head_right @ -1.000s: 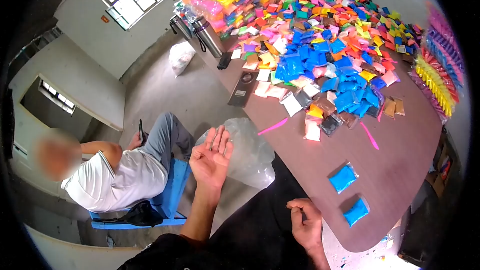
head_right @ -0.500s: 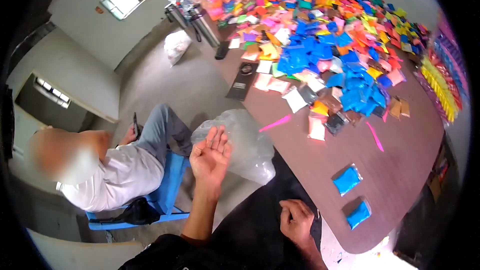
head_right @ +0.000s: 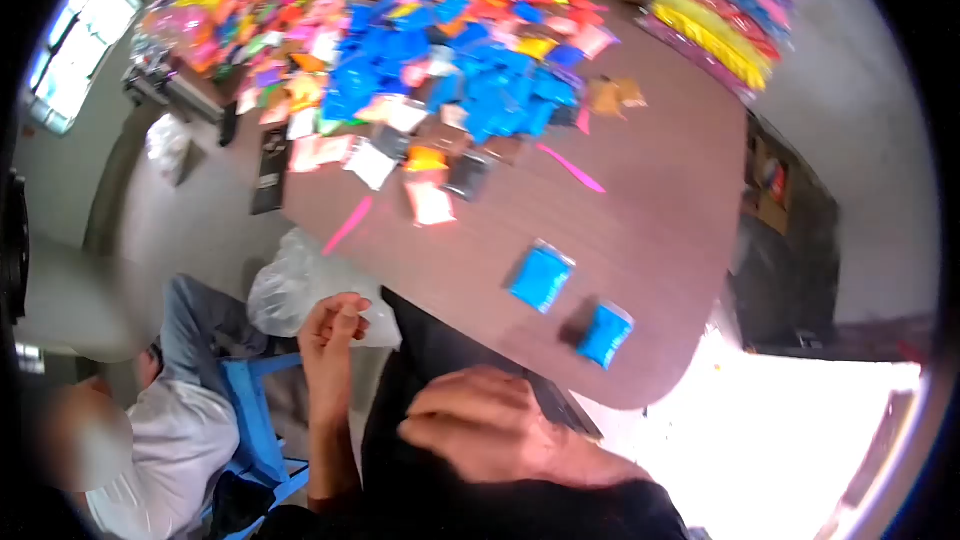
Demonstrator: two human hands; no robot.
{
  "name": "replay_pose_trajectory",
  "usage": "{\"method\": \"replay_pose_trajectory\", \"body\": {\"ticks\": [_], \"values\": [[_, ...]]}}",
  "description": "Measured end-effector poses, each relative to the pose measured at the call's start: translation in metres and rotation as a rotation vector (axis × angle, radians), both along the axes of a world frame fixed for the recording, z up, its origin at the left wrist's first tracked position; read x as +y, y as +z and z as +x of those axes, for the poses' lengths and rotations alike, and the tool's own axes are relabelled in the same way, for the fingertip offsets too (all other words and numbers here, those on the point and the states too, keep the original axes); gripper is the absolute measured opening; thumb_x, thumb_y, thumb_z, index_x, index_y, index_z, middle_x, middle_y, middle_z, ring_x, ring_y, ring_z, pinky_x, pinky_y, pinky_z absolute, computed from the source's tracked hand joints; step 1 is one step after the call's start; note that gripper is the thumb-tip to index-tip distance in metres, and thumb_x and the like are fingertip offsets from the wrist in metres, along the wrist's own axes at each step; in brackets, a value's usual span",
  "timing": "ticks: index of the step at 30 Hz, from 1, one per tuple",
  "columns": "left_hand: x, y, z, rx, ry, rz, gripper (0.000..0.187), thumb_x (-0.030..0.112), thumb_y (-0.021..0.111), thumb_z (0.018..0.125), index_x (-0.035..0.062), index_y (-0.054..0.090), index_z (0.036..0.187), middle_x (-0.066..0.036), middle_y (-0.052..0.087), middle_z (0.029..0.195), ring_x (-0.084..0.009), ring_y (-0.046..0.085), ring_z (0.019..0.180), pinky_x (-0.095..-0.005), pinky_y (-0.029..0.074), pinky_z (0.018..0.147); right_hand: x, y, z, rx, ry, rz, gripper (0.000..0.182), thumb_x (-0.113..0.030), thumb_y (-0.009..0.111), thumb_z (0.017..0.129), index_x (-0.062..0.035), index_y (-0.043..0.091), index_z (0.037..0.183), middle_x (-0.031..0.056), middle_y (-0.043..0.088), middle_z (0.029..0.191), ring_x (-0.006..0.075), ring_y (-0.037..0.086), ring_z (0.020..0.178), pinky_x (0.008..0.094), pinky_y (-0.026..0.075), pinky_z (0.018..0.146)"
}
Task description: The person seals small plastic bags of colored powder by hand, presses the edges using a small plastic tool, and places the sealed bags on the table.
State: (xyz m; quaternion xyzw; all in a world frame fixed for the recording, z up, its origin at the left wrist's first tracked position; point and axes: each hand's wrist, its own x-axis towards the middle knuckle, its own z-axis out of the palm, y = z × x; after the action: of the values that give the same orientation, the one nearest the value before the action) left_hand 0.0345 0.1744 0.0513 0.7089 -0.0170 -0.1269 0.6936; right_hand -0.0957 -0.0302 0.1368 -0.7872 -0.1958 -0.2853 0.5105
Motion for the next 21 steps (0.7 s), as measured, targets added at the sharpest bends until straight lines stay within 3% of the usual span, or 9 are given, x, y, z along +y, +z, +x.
{"method": "replay_pose_trajectory", "body": {"ticks": [2, 6, 9, 10, 13, 18, 20, 21], "values": [[-0.009, -0.002, -0.007, -0.003, -0.037, -0.008, 0.016, 0.015, 0.067, 0.101, 0.0029, 0.072, 0.109, -0.004, 0.074, 0.097, -0.0064, 0.062, 0.078, -0.0207, 0.048, 0.072, 0.001, 0.03, -0.002, -0.055, -0.001, 0.062, 0.022, 0.003, 0.069, 0.073, -0.0027, 0.075, 0.094, 0.0115, 0.07, 0.1, 0.0288, 0.072, 0.084, 0.0379, 0.06, 0.074], [-0.027, 0.005, -0.021, -0.023, -0.133, 0.116, 0.02, 0.014, 0.065, 0.101, -0.0003, 0.069, 0.115, -0.007, 0.075, 0.102, -0.0081, 0.064, 0.081, -0.022, 0.052, 0.076, 0.003, 0.059, -0.01, -0.417, -0.07, 0.042, 0.013, -0.011, 0.074, 0.073, -0.0106, 0.078, 0.086, 0.01, 0.072, 0.095, 0.0256, 0.068, 0.087, 0.0393, 0.056, 0.081], [-0.029, 0.001, -0.023, -0.034, -0.175, 0.128, 0.02, 0.013, 0.066, 0.101, -0.001, 0.069, 0.114, -0.007, 0.074, 0.102, -0.0098, 0.066, 0.085, -0.0235, 0.053, 0.078, 0.023, 0.069, -0.004, -0.591, -0.207, 0.12, 0.006, -0.012, 0.072, 0.074, -0.0107, 0.075, 0.079, 0.0082, 0.071, 0.086, 0.0225, 0.067, 0.079, 0.0322, 0.053, 0.065], [-0.032, 0.001, -0.024, -0.004, -0.173, 0.084, 0.02, 0.013, 0.066, 0.101, -0.0012, 0.069, 0.114, -0.008, 0.074, 0.102, -0.0109, 0.067, 0.087, -0.0239, 0.054, 0.08, 0.026, 0.091, -0.016, -0.355, -0.419, 0.137, 0.004, -0.011, 0.071, 0.074, -0.0103, 0.074, 0.077, 0.0061, 0.071, 0.085, 0.0201, 0.066, 0.076, 0.0308, 0.052, 0.063], [-0.042, 0.001, -0.025, -0.061, -0.171, 0.083, 0.022, 0.016, 0.066, 0.1, -0.0008, 0.069, 0.113, -0.007, 0.075, 0.102, -0.01, 0.065, 0.081, -0.0227, 0.052, 0.078, -0.009, 0.09, -0.044, 0.002, -0.294, 0.135, 0.004, -0.014, 0.074, 0.075, -0.0105, 0.073, 0.074, 0.0, 0.072, 0.081, 0.0127, 0.068, 0.079, 0.0275, 0.049, 0.064], [-0.05, -0.002, -0.022, -0.12, -0.204, 0.092, 0.017, 0.009, 0.068, 0.097, -0.0009, 0.07, 0.111, -0.006, 0.074, 0.098, -0.0101, 0.065, 0.081, -0.0232, 0.051, 0.076, -0.061, 0.033, -0.035, -0.29, -0.341, 0.069, 0.003, -0.007, 0.07, 0.085, -0.0051, 0.069, 0.087, 0.0148, 0.067, 0.092, 0.0256, 0.066, 0.08, 0.0339, 0.056, 0.07], [-0.059, 0.007, -0.02, -0.257, -0.214, 0.177, 0.016, 0.008, 0.069, 0.097, -0.0011, 0.07, 0.109, -0.007, 0.074, 0.097, -0.0102, 0.065, 0.081, -0.0234, 0.051, 0.076, -0.079, 0.016, -0.049, -0.079, -0.507, -0.037, 0.008, 0.001, 0.067, 0.084, -0.0032, 0.068, 0.091, 0.0185, 0.066, 0.096, 0.029, 0.067, 0.082, 0.0362, 0.057, 0.072], [-0.064, 0.012, -0.02, -0.383, -0.233, 0.267, 0.014, 0.006, 0.069, 0.096, -0.0013, 0.07, 0.108, -0.007, 0.074, 0.097, -0.0103, 0.065, 0.081, -0.0235, 0.052, 0.076, -0.083, 0.007, -0.062, 0.188, -0.652, -0.124, 0.015, 0.008, 0.065, 0.082, -0.0023, 0.069, 0.093, 0.0192, 0.066, 0.099, 0.0298, 0.068, 0.085, 0.0372, 0.056, 0.072]]}}
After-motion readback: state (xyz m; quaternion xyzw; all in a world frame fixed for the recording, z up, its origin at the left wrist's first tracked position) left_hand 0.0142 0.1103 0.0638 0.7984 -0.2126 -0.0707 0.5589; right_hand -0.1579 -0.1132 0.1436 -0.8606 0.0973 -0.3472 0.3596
